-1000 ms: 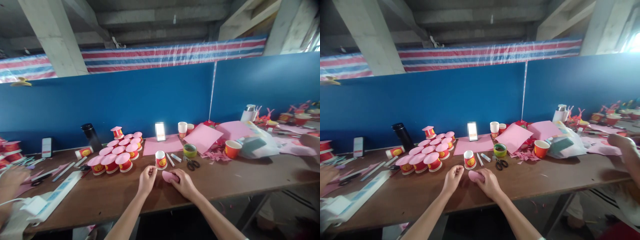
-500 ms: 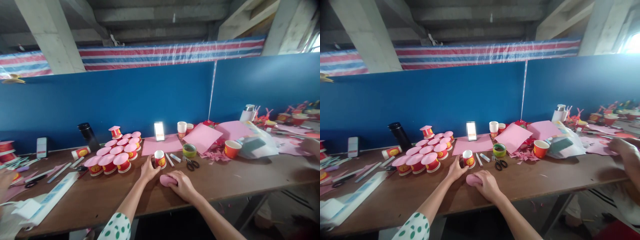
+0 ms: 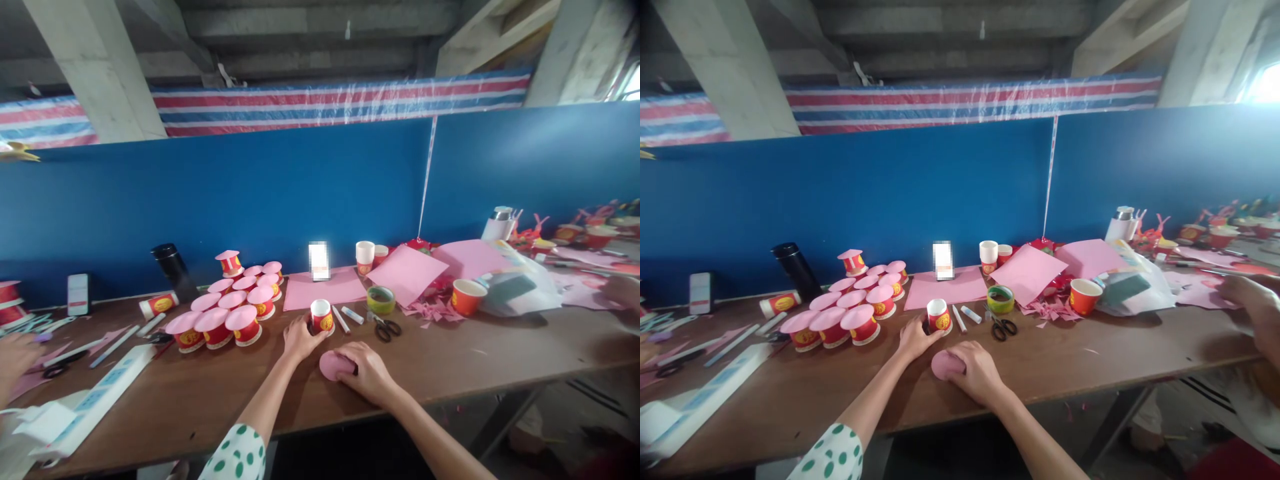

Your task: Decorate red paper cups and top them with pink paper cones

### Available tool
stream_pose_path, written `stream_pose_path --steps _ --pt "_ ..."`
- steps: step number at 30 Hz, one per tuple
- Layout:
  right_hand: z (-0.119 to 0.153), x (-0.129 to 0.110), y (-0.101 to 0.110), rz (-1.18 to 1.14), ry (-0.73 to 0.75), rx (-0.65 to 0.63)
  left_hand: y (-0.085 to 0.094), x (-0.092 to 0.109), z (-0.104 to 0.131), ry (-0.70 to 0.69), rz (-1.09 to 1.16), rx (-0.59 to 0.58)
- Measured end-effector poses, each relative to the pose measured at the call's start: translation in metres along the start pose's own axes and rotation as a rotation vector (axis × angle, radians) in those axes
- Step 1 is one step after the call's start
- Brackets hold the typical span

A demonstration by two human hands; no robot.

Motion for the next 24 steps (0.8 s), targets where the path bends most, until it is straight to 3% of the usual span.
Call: stream_pose_path --steps 8,14,20,24 --pt "0.004 0.003 0.001 -0.103 -0.032 0.039 0.001 -0.005 0.002 0.001 0.107 0.098" --pt "-0.011 0.025 0.005 -0.395 -0.214 0.175 0.007 0.003 0.011 -0.210 0.120 0.297" --pt "-0.050 0.041 -0.024 -0.778 -0.506 0.215 0.013 0.003 0.016 -0.179 0.202 0.361" --pt "-0.070 0.022 -0.040 -0.915 -0.499 0.194 0.015 0.004 0.017 -0.187 0.243 0.366"
Point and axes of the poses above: each hand's wrist, its own z-axis away from the middle knuckle, its own y-axis out of the back of the hand, x = y × z, the point moved 6 cm from there along -z, towards the middle knuckle, and after that the axes turned 13 degrees about z, right-handed, at the moved point
